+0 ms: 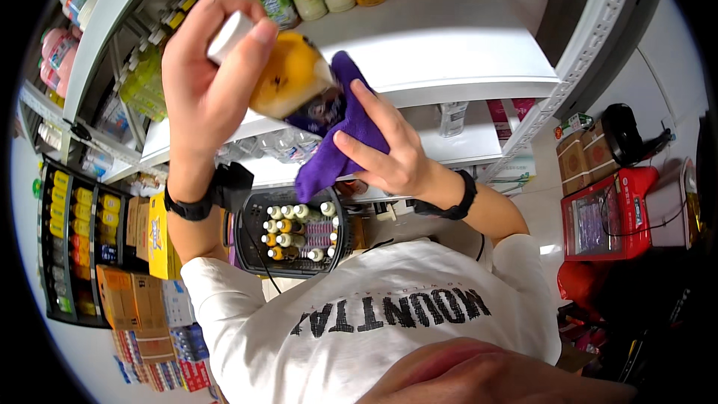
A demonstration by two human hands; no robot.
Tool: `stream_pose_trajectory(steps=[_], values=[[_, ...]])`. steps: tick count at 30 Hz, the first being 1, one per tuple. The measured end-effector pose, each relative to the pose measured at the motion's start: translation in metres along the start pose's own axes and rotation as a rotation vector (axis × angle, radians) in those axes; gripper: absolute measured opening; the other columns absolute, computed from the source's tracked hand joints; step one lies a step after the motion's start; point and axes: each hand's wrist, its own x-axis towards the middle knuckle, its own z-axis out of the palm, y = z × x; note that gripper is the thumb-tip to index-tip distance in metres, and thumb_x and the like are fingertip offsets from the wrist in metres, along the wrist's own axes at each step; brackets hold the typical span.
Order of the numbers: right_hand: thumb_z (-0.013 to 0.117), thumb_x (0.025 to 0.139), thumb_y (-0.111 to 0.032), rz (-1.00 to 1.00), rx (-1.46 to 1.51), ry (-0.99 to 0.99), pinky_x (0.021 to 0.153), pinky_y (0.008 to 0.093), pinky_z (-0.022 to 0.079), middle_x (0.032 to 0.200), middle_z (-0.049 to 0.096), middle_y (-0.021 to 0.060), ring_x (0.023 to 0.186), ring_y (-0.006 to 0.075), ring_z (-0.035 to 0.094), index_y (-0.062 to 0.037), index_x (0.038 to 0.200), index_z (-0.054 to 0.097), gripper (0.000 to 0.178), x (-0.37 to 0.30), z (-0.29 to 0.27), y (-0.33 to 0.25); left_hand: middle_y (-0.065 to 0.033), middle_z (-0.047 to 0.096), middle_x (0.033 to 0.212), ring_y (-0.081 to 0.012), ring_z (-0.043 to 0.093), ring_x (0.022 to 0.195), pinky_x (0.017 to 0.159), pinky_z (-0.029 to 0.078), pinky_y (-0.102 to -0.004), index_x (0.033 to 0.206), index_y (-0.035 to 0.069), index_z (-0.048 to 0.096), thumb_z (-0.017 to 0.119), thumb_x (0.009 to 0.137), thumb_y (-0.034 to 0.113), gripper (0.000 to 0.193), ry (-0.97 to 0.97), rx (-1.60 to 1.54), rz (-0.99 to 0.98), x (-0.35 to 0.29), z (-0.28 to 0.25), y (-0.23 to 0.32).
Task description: The person takes bottles from a black basket, wipes them with a purple cloth, and places them on a white shelf. They repeat this process for multiple bottles, arranging them in rows on the shelf.
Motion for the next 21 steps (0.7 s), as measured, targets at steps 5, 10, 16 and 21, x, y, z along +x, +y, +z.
stream_pose_trajectory(steps=[5,10,16,21], values=[[0.076,0.082,-0.009,-0.052,-0.336,-0.207,0.094,0.0435,0.063,0.142,0.059,0.0249,0.115,0.0414,0.068,-0.0147,0.124,0.075,0.042,-0.011,-0.075,0.049,0.0009,0.060,0.095,-0.0028,0.056,0.087,0.076,0.047,-0.0198,0.108,0.000,0.062,0.063,0.104,0.017,0.018,-0.124,0.043,0.024,0.065,0.031,-0.060],[0.069,0.080,0.002,0.099,-0.667,-0.164,0.094,0.0426,0.059,0.142,0.060,0.0197,0.111,0.0378,0.069,-0.0153,0.129,0.072,0.052,0.008,-0.152,0.102,-0.0037,0.066,0.094,-0.0084,0.060,0.078,0.068,0.052,-0.0268,0.121,0.001,0.061,0.059,0.106,0.028,0.031,-0.236,0.145,-0.023,0.130,0.072,-0.118],[0.069,0.084,-0.003,0.374,-0.471,-0.260,0.094,0.0422,0.057,0.143,0.060,0.0139,0.112,0.0368,0.068,-0.0179,0.134,0.068,0.052,-0.002,-0.175,0.137,-0.0096,0.069,0.096,-0.0166,0.065,0.079,0.070,0.054,-0.0329,0.128,0.011,0.058,0.055,0.107,0.035,0.031,-0.313,0.276,0.067,0.178,0.127,-0.160],[0.070,0.085,-0.007,0.431,-0.419,-0.278,0.092,0.0427,0.058,0.141,0.061,0.0110,0.108,0.0364,0.069,-0.0199,0.134,0.068,0.051,-0.004,-0.177,0.137,-0.0147,0.071,0.102,-0.0228,0.068,0.085,0.077,0.055,-0.0391,0.133,0.012,0.055,0.063,0.101,0.049,0.051,-0.395,0.413,-0.012,0.188,0.136,-0.168]])
